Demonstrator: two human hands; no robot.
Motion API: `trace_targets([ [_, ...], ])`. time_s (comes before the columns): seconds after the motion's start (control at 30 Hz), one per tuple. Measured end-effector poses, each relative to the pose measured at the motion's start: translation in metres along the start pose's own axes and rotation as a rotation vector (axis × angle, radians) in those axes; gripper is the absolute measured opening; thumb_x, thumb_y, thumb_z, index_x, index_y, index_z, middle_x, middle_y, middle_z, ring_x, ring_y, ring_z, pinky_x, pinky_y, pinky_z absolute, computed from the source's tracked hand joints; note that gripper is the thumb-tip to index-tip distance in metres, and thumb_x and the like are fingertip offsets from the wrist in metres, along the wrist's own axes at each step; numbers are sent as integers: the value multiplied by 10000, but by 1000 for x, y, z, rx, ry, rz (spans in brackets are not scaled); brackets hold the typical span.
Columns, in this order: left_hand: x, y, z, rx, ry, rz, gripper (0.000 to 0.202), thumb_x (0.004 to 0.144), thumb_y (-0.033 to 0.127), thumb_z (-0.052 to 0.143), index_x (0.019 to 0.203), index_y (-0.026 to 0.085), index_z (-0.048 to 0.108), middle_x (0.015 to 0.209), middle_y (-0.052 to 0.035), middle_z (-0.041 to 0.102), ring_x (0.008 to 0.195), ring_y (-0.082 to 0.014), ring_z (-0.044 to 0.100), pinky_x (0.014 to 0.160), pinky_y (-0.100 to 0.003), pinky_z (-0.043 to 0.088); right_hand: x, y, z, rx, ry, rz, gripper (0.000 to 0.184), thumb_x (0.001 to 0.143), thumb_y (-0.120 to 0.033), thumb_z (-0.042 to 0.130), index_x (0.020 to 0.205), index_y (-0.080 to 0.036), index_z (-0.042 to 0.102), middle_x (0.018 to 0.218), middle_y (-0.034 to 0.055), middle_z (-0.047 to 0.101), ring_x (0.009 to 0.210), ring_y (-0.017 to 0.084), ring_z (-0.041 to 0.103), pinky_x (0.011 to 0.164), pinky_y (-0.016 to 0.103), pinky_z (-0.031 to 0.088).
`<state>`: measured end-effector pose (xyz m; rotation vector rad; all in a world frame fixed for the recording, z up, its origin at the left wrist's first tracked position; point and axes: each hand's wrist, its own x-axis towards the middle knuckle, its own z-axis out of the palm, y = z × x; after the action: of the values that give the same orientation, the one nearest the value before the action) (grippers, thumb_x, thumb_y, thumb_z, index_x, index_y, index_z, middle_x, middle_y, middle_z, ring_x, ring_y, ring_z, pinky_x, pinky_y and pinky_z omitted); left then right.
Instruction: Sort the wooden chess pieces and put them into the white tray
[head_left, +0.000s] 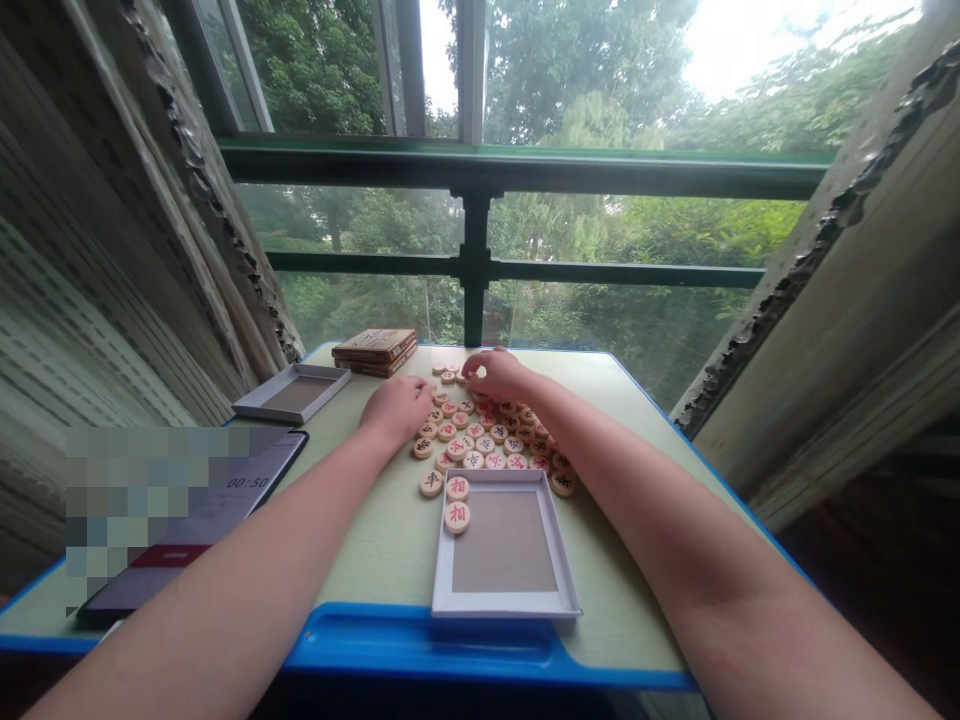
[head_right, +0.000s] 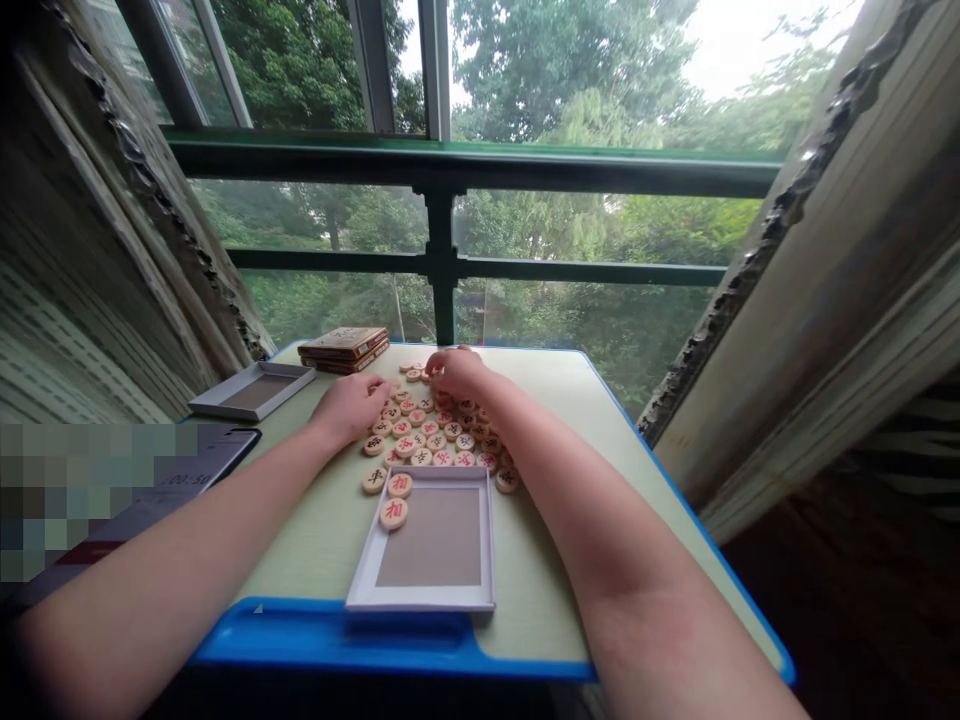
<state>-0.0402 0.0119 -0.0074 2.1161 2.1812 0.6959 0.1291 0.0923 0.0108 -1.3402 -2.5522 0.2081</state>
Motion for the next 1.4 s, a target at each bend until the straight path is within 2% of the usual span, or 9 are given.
trace_targets([
  [0.1, 0, 0, -1, 20, 4, -7, 367, 828, 355, 389, 832, 178, 711, 867, -106, 717, 805, -232, 633, 650, -274, 443, -4, -2, -9, 98, -88, 12, 218, 713, -186, 631, 911, -227, 714, 993, 9, 693, 1013, 203, 559, 952, 307, 371],
  [0.23, 0, -1, 0, 17, 20, -9, 351, 824, 351, 404, 840, 180, 710, 880, -101, 719, 811, -222, 633, 645, -262, 436, -8, 0, -20, 268, -155, 61, 385, 693, -172, 658, 1075, -223, 663, 1101, 25, 665, 918, 170, 605, 744, 229, 466],
  [0.47, 1, -3, 3, 1, 38, 1, 344, 827, 335, 399, 864, 178, 703, 905, -99, 717, 854, -232, 634, 671, -276, 447, -11, 8, -33, 3, -208, 133, 275, 694, -187, 656, 960, -198, 722, 999, 70, 695, 802, 209, 628, 662, 277, 464],
  [0.67, 2, -4, 4, 3, 89, 79, 334, 836, 301, 397, 860, 168, 701, 917, -106, 710, 873, -234, 631, 746, -301, 469, -12, 8, -33, -5, -284, 114, 194, 725, -232, 637, 893, -207, 731, 914, 52, 707, 769, 192, 624, 683, 279, 457],
  [0.87, 3, -5, 8, -24, 157, 255, 301, 834, 256, 416, 817, 159, 701, 886, -101, 708, 904, -232, 619, 847, -331, 465, -21, 3, -45, 74, -127, 180, 215, 723, -283, 679, 903, -164, 683, 948, 88, 694, 755, 186, 618, 621, 272, 460],
  [1.0, 1, -3, 10, -95, 217, 364, 258, 826, 253, 462, 885, 156, 694, 911, -94, 705, 925, -238, 607, 868, -361, 466, -41, -7, -54, 315, -83, 213, 237, 732, -260, 684, 950, -170, 660, 912, 70, 702, 684, 137, 613, 567, 227, 457],
  [1.1, -5, 4, 9, -181, 234, 512, 245, 819, 302, 519, 943, 163, 679, 943, -80, 703, 942, -234, 597, 872, -373, 467, -65, -20, -55, 513, 3, 229, 181, 744, -239, 668, 899, -146, 651, 839, 67, 699, 630, 113, 598, 508, 200, 433],
  [1.27, -17, 18, 1, -305, 239, 726, 312, 787, 394, 608, 1003, 174, 660, 926, -72, 705, 898, -221, 605, 830, -368, 481, -102, -36, -37, 895, 179, 225, 264, 699, -332, 705, 830, -121, 614, 757, 57, 670, 605, 103, 584, 488, 198, 426],
  [1.4, -23, 21, -6, -347, 272, 745, 231, 821, 347, 583, 939, 173, 678, 895, -76, 709, 864, -201, 616, 815, -342, 480, -113, -36, -17, 1078, 268, 125, 377, 685, -311, 709, 1010, -157, 595, 799, 40, 686, 672, 110, 602, 566, 220, 459],
])
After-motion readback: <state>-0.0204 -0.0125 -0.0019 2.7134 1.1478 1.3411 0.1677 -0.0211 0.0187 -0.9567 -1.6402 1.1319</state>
